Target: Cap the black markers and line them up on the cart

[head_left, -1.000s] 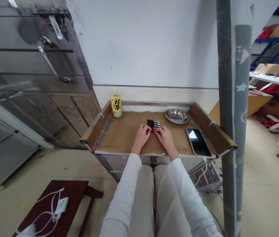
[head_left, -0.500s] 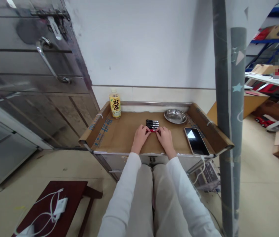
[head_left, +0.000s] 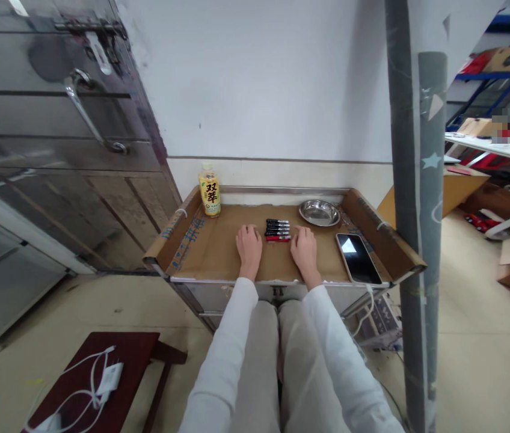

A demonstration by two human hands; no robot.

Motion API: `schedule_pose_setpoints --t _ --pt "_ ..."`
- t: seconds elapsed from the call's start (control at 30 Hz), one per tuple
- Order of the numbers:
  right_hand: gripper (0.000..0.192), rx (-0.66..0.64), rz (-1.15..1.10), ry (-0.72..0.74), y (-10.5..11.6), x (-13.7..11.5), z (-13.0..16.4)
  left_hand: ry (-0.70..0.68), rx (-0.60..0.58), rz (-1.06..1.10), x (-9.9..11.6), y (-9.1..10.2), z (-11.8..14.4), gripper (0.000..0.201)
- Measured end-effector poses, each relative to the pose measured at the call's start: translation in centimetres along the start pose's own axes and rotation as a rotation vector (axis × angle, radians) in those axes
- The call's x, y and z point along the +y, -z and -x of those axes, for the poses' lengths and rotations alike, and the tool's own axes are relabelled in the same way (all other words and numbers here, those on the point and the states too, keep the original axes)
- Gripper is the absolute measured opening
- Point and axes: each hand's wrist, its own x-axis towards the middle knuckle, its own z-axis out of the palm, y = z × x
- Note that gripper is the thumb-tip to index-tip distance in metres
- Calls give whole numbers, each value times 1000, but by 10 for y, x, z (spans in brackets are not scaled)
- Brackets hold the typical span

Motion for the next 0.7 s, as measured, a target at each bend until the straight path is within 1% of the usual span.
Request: schedule_pose_setpoints --t 0.07,0.1,0.23,0.37,0.47,0.6,0.63,0.7 --pt "40 19 46 -5 -6 1 2 57 53 18 -5 -7 0 23" --pt "41 16 69 -7 -9 2 3 71 46 15 -7 -9 0 26" --pt "38 -48 116 -14 -18 5 7 87 -45 -18 -8 -13 1 34" --pt "38 -60 93 -12 -18 7 7 109 -92 -34 -4 -10 2 37" --pt "39 -92 97 -19 -17 7 7 96 -99 -59 -5 -10 2 37" --pt "40 -94 75 -27 -16 6 7 54 -41 -38 -8 -13 4 37" --pt "40 -96 75 -30 -16 6 7 45 -43 -50 -8 -13 4 38" --pt "40 -124 112 -37 -14 4 7 51 -87 -127 -6 -11 4 40"
